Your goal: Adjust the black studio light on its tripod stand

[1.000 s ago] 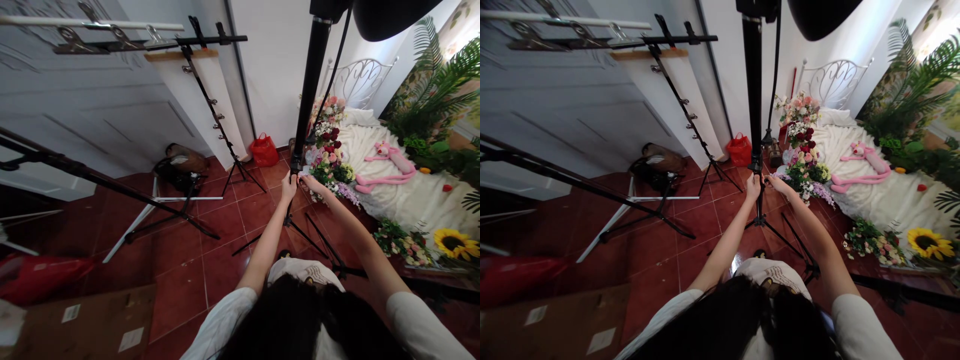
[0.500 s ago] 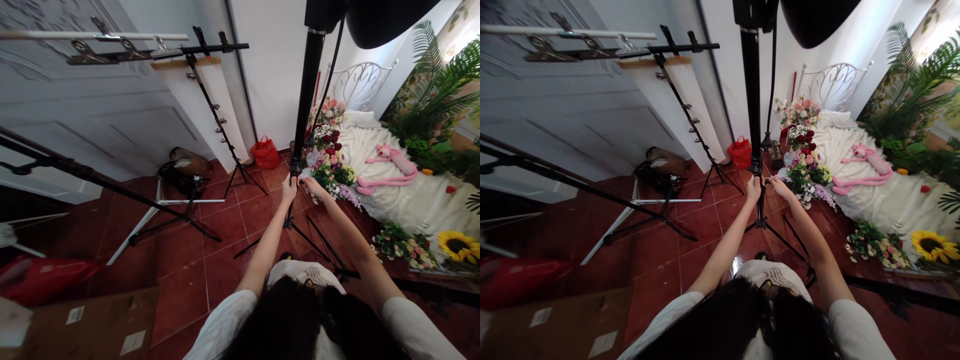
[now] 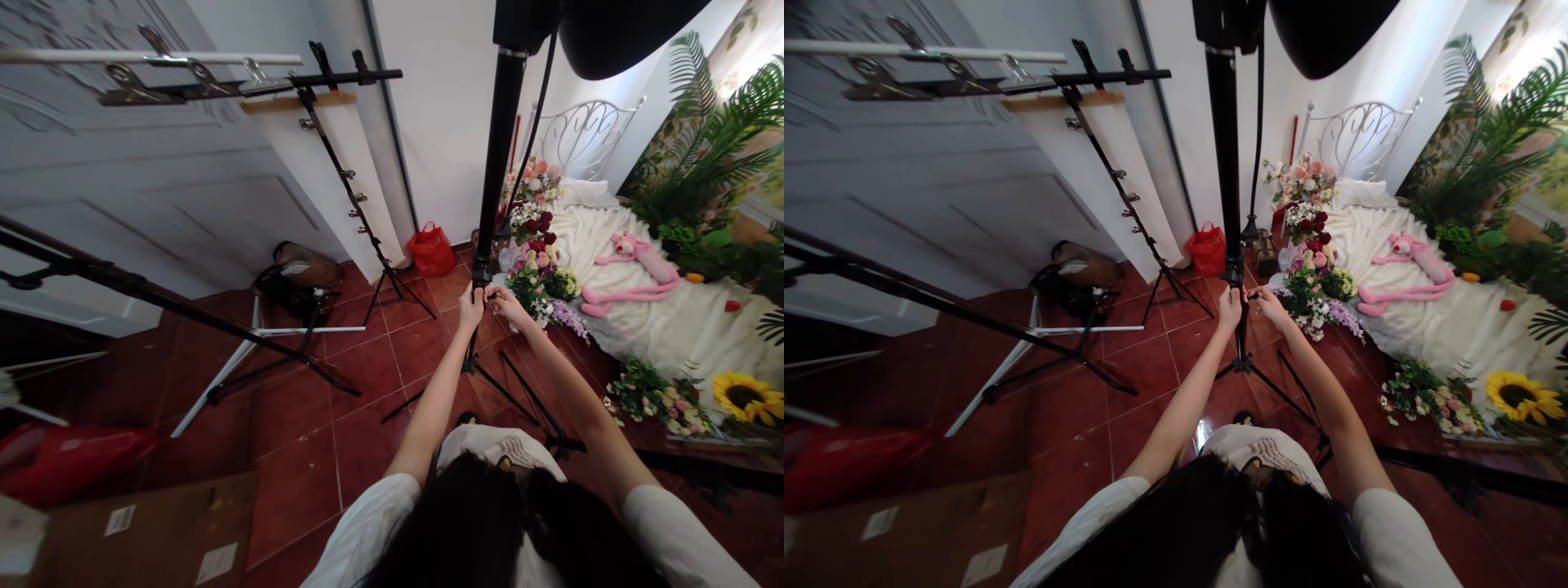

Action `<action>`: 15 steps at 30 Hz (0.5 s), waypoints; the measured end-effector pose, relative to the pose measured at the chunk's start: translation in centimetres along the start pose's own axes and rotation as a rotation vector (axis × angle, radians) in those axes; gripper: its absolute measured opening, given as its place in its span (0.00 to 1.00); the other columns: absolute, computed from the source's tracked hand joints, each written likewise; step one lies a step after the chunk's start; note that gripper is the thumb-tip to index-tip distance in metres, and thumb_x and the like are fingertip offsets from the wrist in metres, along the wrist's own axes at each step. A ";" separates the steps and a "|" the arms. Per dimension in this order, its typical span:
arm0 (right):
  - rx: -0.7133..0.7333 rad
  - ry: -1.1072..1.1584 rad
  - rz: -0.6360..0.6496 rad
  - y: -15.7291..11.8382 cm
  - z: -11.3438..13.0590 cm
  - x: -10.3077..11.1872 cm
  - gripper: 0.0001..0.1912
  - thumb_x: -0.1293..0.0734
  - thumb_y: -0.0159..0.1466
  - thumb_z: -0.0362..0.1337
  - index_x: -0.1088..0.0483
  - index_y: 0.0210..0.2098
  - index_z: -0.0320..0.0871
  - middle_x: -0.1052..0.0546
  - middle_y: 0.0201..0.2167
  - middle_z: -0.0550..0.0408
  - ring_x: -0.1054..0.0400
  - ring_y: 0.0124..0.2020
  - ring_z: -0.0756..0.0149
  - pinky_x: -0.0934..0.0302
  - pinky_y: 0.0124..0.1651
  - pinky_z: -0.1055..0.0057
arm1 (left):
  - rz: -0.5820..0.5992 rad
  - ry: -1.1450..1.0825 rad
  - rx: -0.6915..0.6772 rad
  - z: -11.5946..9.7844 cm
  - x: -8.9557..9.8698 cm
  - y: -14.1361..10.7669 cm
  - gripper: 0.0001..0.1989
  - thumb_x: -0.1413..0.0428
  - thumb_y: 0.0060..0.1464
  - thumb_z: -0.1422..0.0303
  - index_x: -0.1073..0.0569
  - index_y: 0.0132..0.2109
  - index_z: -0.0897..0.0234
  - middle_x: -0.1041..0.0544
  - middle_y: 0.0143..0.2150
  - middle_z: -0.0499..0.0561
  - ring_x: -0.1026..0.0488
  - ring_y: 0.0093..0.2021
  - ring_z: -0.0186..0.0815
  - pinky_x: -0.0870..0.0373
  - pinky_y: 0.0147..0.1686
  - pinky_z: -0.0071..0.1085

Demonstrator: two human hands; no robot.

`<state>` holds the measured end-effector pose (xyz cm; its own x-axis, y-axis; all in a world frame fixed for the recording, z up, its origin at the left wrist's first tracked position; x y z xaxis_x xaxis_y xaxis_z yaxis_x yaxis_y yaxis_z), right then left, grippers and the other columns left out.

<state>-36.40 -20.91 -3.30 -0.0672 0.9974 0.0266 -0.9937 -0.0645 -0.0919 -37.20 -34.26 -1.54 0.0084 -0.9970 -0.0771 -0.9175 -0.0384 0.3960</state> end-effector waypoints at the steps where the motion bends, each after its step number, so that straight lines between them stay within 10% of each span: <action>1: 0.016 -0.021 0.004 0.0 0.1 -0.1 0.10 0.35 0.52 0.39 0.35 0.35 0.46 0.34 0.24 0.64 0.40 0.25 0.71 0.40 0.29 0.74 | -0.002 0.003 0.000 0.0 0.0 0.0 0.34 0.58 0.58 0.34 0.32 0.31 0.61 0.30 0.24 0.49 0.33 0.25 0.32 0.34 0.30 0.31; 8: 0.292 -0.167 0.045 -0.5 4.0 0.5 0.32 0.26 0.47 0.39 0.33 0.51 0.49 0.28 0.56 0.49 0.35 0.61 0.55 0.41 0.65 0.54 | -0.028 -0.002 -0.003 0.0 0.0 -0.1 0.34 0.56 0.57 0.34 0.31 0.32 0.61 0.31 0.23 0.48 0.33 0.24 0.33 0.35 0.28 0.30; 15: 0.560 -0.155 0.087 0.9 12.7 -2.9 0.52 0.19 0.47 0.53 0.43 0.64 0.51 0.30 0.60 0.45 0.33 0.61 0.54 0.35 0.62 0.56 | -0.027 0.037 0.012 -0.6 0.1 0.0 0.34 0.58 0.58 0.34 0.31 0.30 0.61 0.31 0.22 0.48 0.35 0.23 0.32 0.36 0.28 0.30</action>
<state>-38.21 -24.25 9.23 -0.1215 0.9739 0.1916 -0.8771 -0.1957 0.4386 -36.97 -34.43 -1.01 0.0478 -0.9974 -0.0537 -0.9213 -0.0647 0.3834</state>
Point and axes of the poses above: each hand's wrist, its own y-axis towards the middle knuckle, its own x-axis out of the back of the hand, z = x × y, the point moved 4 cm from there along y, towards the middle knuckle
